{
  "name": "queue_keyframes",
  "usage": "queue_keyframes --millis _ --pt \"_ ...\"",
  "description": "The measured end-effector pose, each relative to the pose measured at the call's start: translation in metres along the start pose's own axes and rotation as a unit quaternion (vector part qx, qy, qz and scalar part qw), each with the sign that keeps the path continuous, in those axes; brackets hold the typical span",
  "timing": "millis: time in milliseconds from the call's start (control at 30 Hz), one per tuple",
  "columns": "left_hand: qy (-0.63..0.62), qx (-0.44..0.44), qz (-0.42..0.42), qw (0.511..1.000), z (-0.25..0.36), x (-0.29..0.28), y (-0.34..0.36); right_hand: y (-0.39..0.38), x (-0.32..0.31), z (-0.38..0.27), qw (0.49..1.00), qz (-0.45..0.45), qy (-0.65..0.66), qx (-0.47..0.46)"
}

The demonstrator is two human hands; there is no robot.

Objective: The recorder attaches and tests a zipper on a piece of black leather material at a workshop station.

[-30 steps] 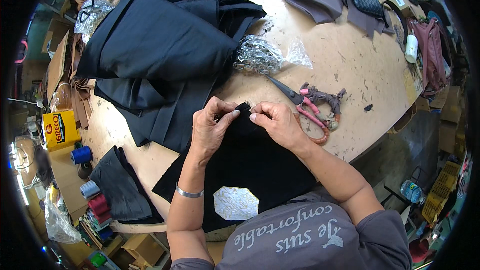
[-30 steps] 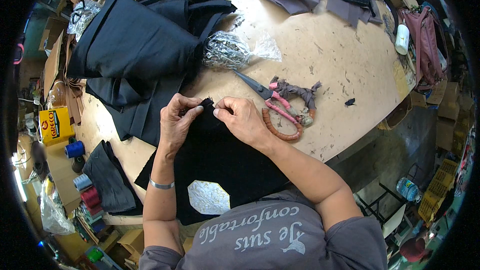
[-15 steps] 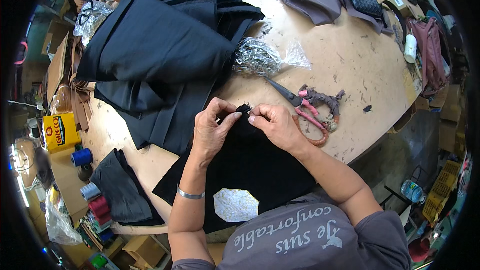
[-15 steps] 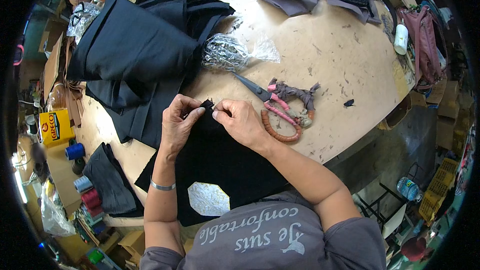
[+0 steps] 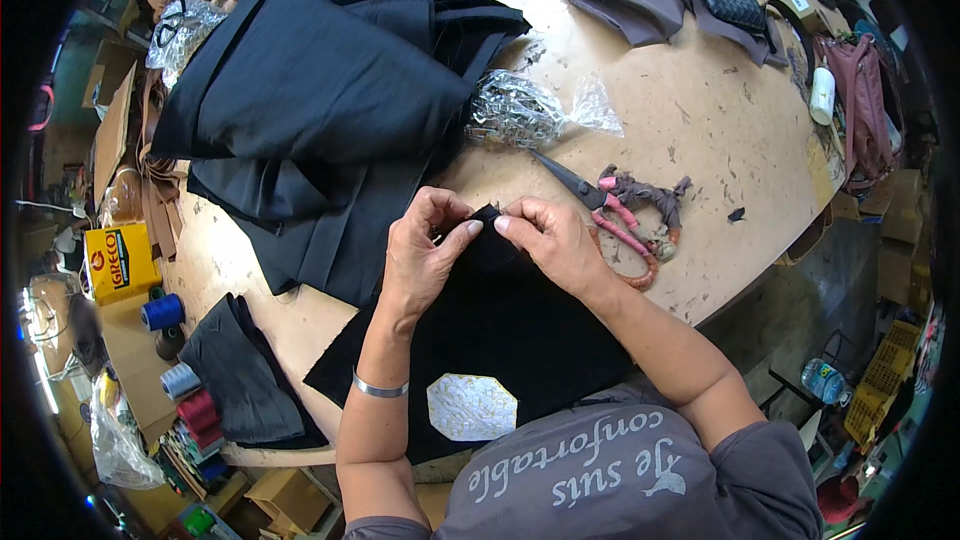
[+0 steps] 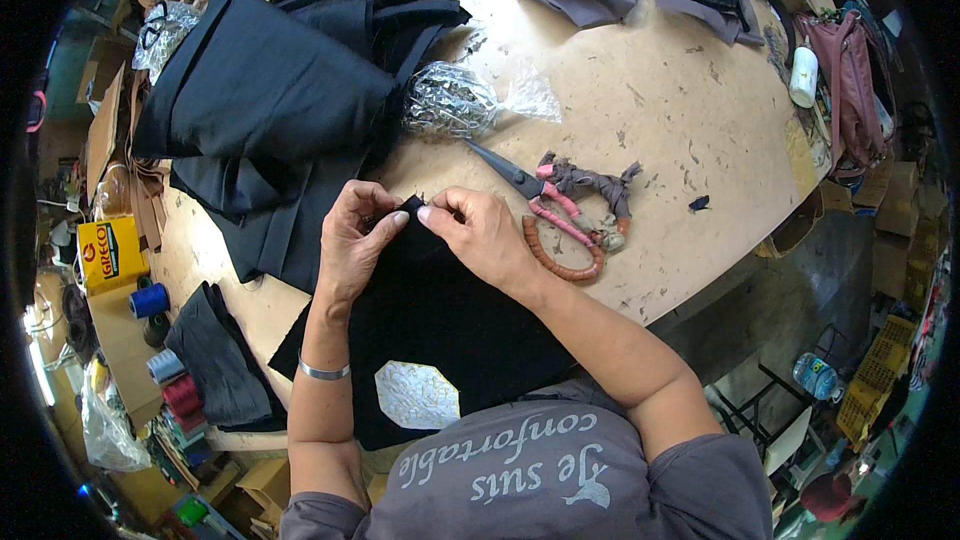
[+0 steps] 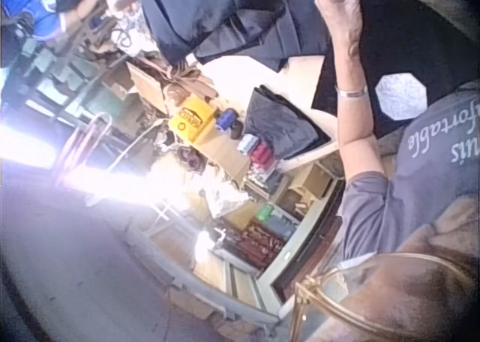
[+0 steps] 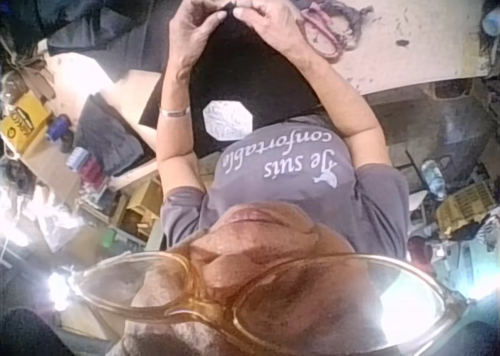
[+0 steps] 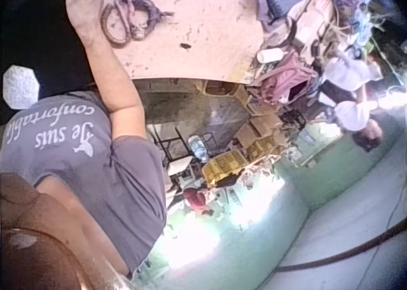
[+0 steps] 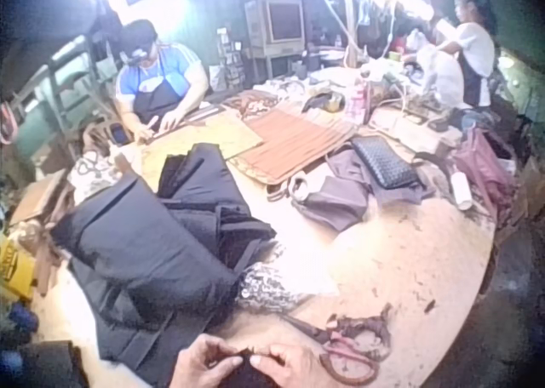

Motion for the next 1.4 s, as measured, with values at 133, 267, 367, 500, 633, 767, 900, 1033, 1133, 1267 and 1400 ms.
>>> queue_keyframes --millis 133,267,367,500,633,767,900,1033,1133,1267,1400 --pt "0.010 0.033 0.013 0.999 0.003 0.002 0.000 0.008 0.000 0.000 0.999 -0.013 -0.032 -0.003" --pt "0.037 0.048 0.025 0.998 0.004 -0.001 0.001 0.012 0.004 0.004 1.000 -0.022 -0.010 -0.013" --pt "0.014 0.074 0.059 0.995 0.000 -0.005 0.005 0.006 0.005 0.010 0.997 -0.070 -0.007 -0.011" --pt "0.038 0.069 0.071 0.994 -0.010 -0.003 0.011 -0.015 -0.003 0.018 0.992 -0.098 -0.072 0.023" --pt "0.066 0.057 0.066 0.994 -0.016 0.005 0.012 -0.043 -0.013 0.014 0.989 -0.064 -0.132 0.036" --pt "0.140 0.162 0.099 0.972 -0.021 0.014 0.009 -0.050 -0.007 -0.001 0.916 0.065 -0.360 -0.164" --pt "0.207 0.304 0.101 0.924 -0.035 0.019 0.006 -0.023 0.009 0.000 0.887 0.087 -0.339 -0.301" --pt "0.212 0.329 0.115 0.913 -0.047 0.022 0.006 -0.011 0.025 0.010 0.900 0.088 -0.321 -0.282" --pt "0.262 0.320 0.087 0.906 -0.048 0.024 0.007 -0.013 0.031 0.015 0.874 0.083 -0.402 -0.261" --pt "0.320 0.341 0.098 0.879 -0.040 0.016 0.001 -0.014 0.035 0.017 0.840 0.082 -0.462 -0.272" --pt "0.376 0.235 0.118 0.888 -0.042 -0.024 -0.041 -0.013 0.038 0.020 0.790 0.081 -0.538 -0.283"
Point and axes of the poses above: each hand's wrist, its own y-axis towards the middle knuckle, its own x-axis out of the palm, z = x × y, the point moved 1 cm from there along y, towards the middle knuckle, and after that the axes turned 10 degrees about -y, right-handed, at the moved point
